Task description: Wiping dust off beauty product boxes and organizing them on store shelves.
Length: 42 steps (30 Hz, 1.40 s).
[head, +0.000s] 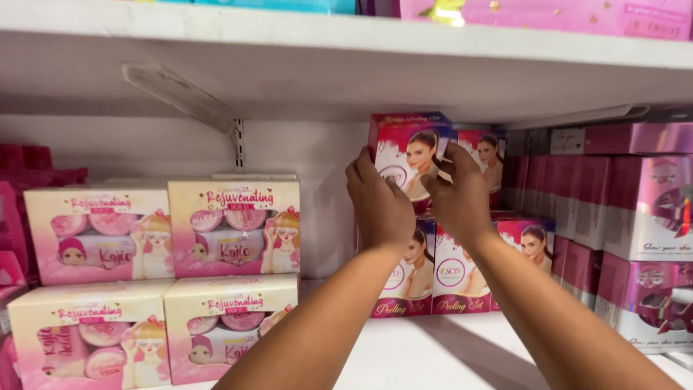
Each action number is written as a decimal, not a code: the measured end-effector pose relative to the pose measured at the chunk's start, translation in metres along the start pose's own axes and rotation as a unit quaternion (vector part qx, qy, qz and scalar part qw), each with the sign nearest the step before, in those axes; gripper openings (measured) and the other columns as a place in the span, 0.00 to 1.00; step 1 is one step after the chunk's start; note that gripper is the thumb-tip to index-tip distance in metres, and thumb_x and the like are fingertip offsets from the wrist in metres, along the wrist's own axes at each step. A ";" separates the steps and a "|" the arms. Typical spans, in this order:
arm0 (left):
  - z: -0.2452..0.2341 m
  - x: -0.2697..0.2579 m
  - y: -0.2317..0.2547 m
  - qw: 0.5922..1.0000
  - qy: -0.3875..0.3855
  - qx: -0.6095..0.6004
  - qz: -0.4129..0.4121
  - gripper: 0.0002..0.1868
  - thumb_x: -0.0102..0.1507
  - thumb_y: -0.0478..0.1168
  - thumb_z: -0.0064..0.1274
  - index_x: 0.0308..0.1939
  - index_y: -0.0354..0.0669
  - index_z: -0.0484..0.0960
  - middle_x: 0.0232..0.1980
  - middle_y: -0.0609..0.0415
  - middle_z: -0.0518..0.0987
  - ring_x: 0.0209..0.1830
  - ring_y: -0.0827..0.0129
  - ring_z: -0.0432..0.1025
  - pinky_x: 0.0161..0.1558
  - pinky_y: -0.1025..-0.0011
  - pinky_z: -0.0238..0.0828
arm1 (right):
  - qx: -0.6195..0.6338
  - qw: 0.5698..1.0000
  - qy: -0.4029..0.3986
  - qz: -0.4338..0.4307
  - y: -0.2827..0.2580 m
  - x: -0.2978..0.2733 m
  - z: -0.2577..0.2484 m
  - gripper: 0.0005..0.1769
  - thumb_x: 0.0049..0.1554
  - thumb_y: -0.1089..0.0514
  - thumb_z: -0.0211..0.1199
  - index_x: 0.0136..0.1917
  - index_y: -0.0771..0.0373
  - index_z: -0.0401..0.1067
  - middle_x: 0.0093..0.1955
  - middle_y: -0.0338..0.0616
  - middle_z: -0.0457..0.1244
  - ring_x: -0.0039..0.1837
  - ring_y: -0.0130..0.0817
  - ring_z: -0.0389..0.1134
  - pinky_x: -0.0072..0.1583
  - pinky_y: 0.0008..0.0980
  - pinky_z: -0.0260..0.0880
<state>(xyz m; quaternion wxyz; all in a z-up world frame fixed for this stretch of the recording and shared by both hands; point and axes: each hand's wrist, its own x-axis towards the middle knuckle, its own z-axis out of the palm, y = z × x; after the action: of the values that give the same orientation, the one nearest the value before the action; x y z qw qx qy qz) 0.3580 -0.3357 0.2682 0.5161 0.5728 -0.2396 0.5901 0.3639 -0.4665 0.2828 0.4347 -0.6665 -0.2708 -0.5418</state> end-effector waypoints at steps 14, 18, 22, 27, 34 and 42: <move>0.014 0.035 -0.027 0.973 -0.098 0.097 -0.185 0.27 0.60 0.34 0.54 0.63 0.54 0.69 0.62 0.54 0.75 0.58 0.50 0.74 0.53 0.53 0.72 | -0.151 0.988 -0.008 0.025 0.060 0.033 0.010 0.24 0.51 0.65 0.72 0.59 0.69 0.70 0.51 0.49 0.70 0.52 0.35 0.75 0.51 0.33 0.74; 0.011 0.043 -0.032 0.949 -0.135 0.163 -0.233 0.28 0.61 0.39 0.54 0.65 0.61 0.69 0.62 0.56 0.74 0.58 0.52 0.74 0.54 0.54 0.72 | -0.209 0.978 -0.014 0.019 0.049 0.031 0.019 0.27 0.52 0.63 0.72 0.63 0.68 0.69 0.52 0.52 0.71 0.46 0.41 0.75 0.48 0.37 0.73; 0.011 0.041 -0.039 0.927 -0.174 0.193 -0.269 0.32 0.62 0.40 0.53 0.71 0.68 0.65 0.65 0.48 0.68 0.56 0.49 0.74 0.54 0.53 0.73 | -0.203 0.978 -0.017 0.035 0.040 0.025 0.027 0.30 0.55 0.64 0.67 0.68 0.70 0.64 0.53 0.54 0.69 0.46 0.43 0.75 0.47 0.39 0.74; 0.039 0.027 -0.084 0.945 -0.153 0.201 -0.206 0.34 0.59 0.42 0.55 0.69 0.46 0.64 0.65 0.41 0.69 0.59 0.41 0.70 0.56 0.50 0.69 | -0.207 0.969 -0.125 0.053 0.021 0.016 0.024 0.37 0.47 0.63 0.72 0.68 0.68 0.63 0.52 0.54 0.70 0.53 0.40 0.74 0.52 0.36 0.73; 0.014 0.028 -0.043 0.935 -0.182 0.200 -0.231 0.34 0.60 0.48 0.54 0.65 0.40 0.61 0.62 0.40 0.72 0.57 0.44 0.74 0.58 0.43 0.65 | -0.187 0.970 -0.152 -0.024 0.024 0.002 0.020 0.18 0.55 0.61 0.66 0.58 0.67 0.72 0.60 0.53 0.66 0.54 0.40 0.75 0.55 0.33 0.76; 0.003 0.027 -0.043 0.941 -0.149 0.181 -0.243 0.32 0.61 0.49 0.53 0.66 0.42 0.64 0.61 0.41 0.74 0.56 0.41 0.74 0.59 0.43 0.66 | -0.064 0.962 -0.230 0.131 0.006 0.000 0.020 0.17 0.56 0.59 0.62 0.59 0.60 0.69 0.56 0.47 0.71 0.63 0.35 0.73 0.57 0.34 0.77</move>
<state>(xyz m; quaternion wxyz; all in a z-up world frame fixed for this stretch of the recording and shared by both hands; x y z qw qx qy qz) 0.4027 -0.3143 0.2809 0.4899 0.7786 -0.0566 0.3880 0.3783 -0.4521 0.2803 0.3842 -0.8291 -0.2383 -0.3288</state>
